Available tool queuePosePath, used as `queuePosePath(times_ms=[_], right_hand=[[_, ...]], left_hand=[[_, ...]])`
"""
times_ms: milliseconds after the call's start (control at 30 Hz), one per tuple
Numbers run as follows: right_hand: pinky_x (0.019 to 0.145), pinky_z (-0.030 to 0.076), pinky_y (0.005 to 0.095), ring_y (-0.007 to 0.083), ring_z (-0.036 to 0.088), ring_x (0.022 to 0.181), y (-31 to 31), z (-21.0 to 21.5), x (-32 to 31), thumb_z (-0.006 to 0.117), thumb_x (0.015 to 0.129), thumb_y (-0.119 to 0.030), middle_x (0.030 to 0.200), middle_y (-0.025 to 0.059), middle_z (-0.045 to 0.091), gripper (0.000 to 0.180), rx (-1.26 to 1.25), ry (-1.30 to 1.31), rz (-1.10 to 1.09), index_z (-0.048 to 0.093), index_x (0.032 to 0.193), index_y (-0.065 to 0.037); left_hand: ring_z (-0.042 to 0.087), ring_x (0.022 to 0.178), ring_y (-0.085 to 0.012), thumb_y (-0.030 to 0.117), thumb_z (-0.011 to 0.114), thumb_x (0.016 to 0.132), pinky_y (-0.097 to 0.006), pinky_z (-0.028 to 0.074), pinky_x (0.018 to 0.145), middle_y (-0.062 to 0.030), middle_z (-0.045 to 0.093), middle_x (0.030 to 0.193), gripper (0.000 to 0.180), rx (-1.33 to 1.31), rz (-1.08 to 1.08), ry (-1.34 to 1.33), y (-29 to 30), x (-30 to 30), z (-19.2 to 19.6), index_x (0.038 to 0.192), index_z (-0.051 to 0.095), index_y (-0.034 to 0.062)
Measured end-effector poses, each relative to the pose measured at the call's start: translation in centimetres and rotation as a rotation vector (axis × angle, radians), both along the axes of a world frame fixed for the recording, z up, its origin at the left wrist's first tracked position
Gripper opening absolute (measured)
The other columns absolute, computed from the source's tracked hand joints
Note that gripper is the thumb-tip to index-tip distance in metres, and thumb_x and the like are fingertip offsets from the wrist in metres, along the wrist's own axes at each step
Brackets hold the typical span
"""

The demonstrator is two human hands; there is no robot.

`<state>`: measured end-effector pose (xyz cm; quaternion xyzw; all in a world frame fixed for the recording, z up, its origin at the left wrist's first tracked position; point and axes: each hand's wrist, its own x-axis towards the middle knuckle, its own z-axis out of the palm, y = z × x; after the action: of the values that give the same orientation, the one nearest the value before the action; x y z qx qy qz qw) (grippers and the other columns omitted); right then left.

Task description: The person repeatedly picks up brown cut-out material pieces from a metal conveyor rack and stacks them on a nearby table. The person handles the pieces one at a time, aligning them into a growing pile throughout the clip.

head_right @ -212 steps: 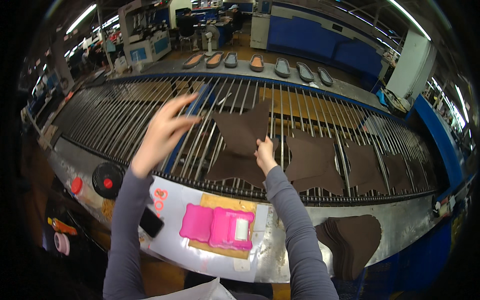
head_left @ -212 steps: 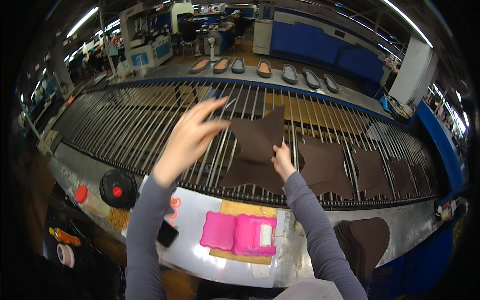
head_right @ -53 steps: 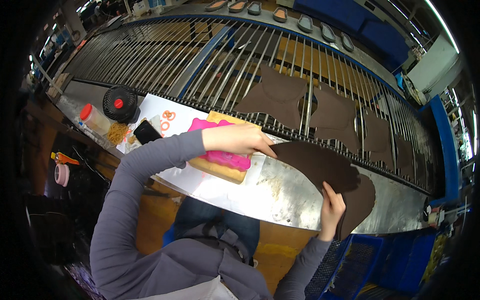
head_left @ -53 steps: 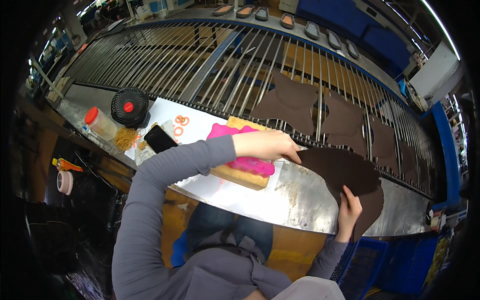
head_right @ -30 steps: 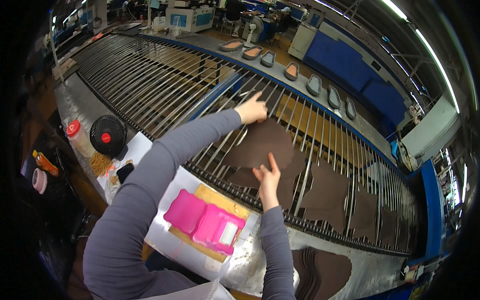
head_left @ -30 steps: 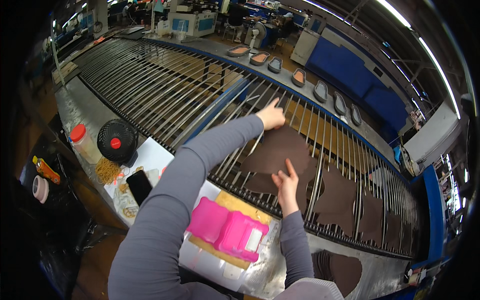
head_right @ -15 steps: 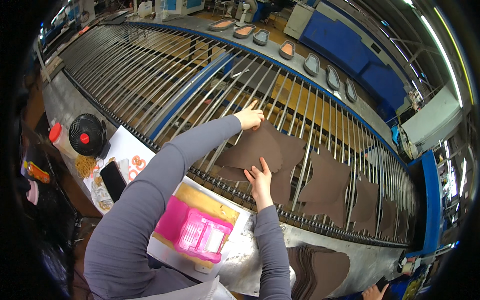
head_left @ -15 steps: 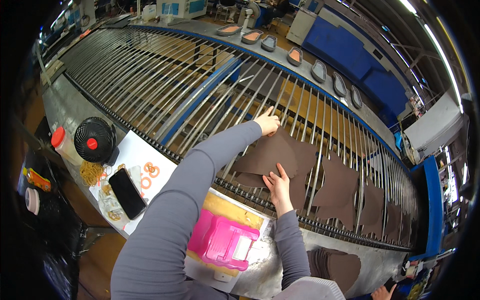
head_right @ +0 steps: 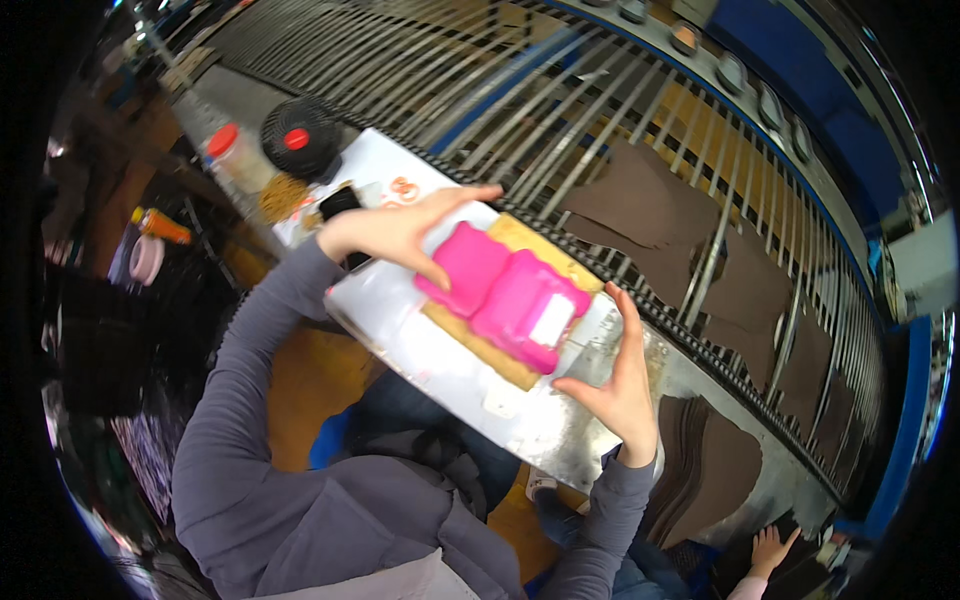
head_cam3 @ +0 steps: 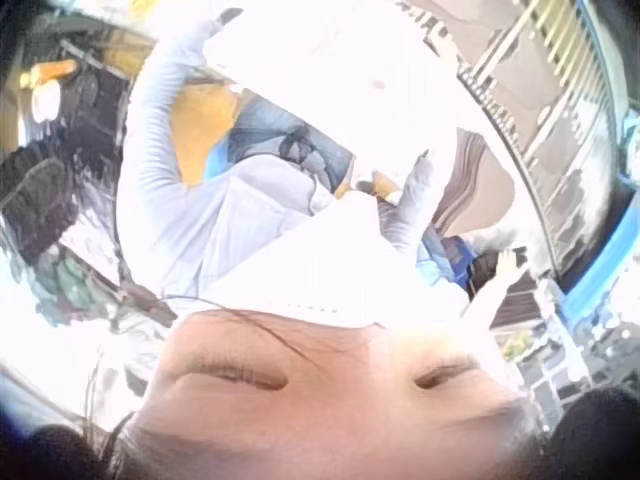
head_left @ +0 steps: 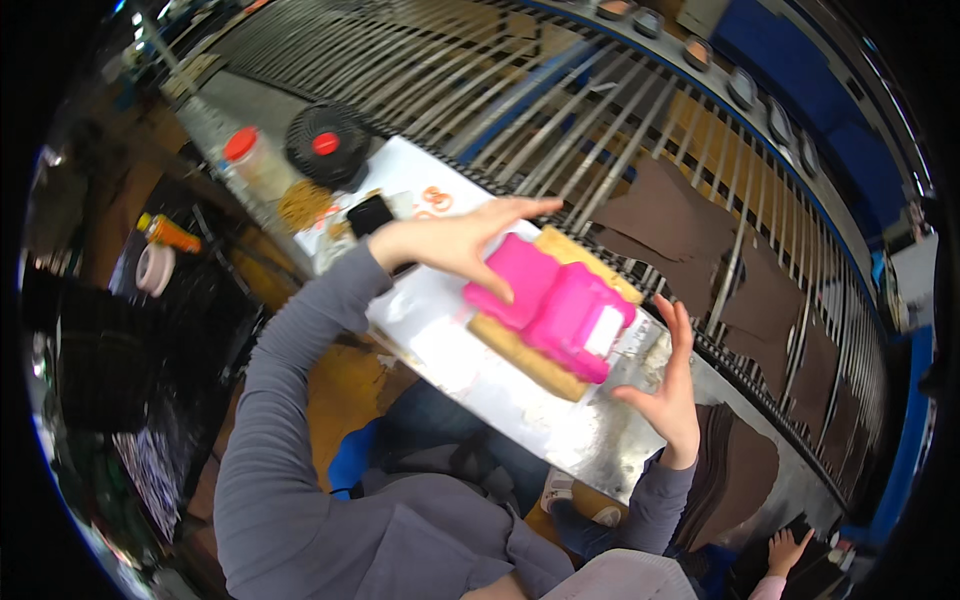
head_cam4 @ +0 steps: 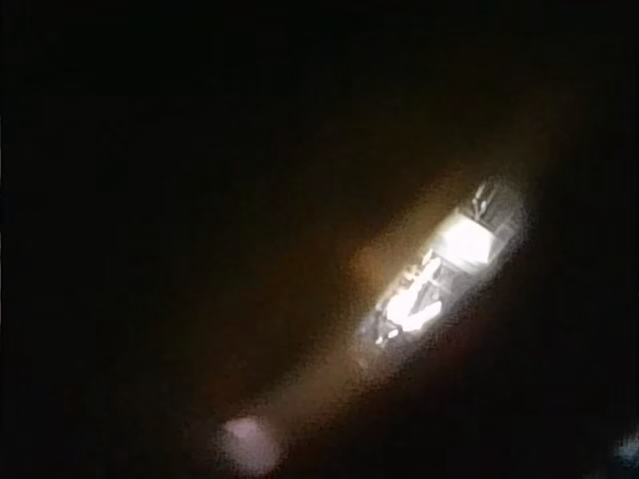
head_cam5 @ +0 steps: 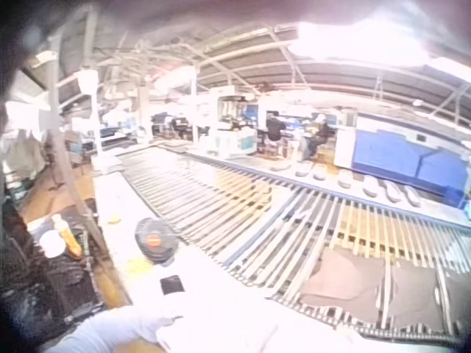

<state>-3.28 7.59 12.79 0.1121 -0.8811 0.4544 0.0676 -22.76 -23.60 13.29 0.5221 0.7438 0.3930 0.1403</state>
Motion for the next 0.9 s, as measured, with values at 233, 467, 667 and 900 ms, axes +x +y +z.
queuePosePath(times_ms=[233,467,667,900], right_hand=[[0.12,0.012,0.0571,0.0341,0.043,0.137,-5.7,1.1,-3.8,0.09,0.051,-0.034,0.144,0.0191,0.047,0.123,0.545,0.044,0.026,0.026,0.152,-0.004],[0.117,0.016,0.0616,0.0328,0.051,0.13,-6.1,1.7,-3.3,0.089,0.052,-0.036,0.137,0.0151,0.054,0.109,0.555,0.065,0.006,0.039,0.144,-0.006],[0.116,0.012,0.0666,0.034,0.047,0.132,-7.3,2.0,-4.2,0.082,0.061,-0.053,0.138,0.0171,0.052,0.101,0.688,0.068,0.038,0.042,0.144,-0.012],[0.118,0.012,0.0638,0.031,0.05,0.128,-8.6,3.2,-4.8,0.077,0.07,-0.051,0.131,0.0138,0.057,0.092,0.735,0.06,0.012,0.04,0.146,-0.016]], left_hand=[[0.044,0.13,-0.0399,0.063,0.083,0.054,-0.059,0.035,0.104,-0.0252,0.043,0.144,0.128,-0.219,0.008,0.409,1.5,1.8,-3.4,0.157,0.02,0.022],[0.064,0.075,-0.0363,0.065,0.081,0.054,-0.044,0.052,0.071,-0.0163,0.063,0.081,0.102,0.026,0.332,0.676,-3.6,3.5,-1.5,0.138,0.051,0.014],[0.047,0.125,-0.0415,0.06,0.08,0.062,-0.05,0.037,0.104,-0.0257,0.052,0.128,0.111,-0.327,0.583,0.438,-8.5,4.1,-6.7,0.153,0.031,0.0225],[0.028,0.14,-0.0457,0.05,0.083,0.063,-0.062,0.017,0.115,-0.029,0.036,0.145,0.112,-0.419,0.496,0.357,-7.0,3.7,-9.9,0.155,0.026,0.0204]])
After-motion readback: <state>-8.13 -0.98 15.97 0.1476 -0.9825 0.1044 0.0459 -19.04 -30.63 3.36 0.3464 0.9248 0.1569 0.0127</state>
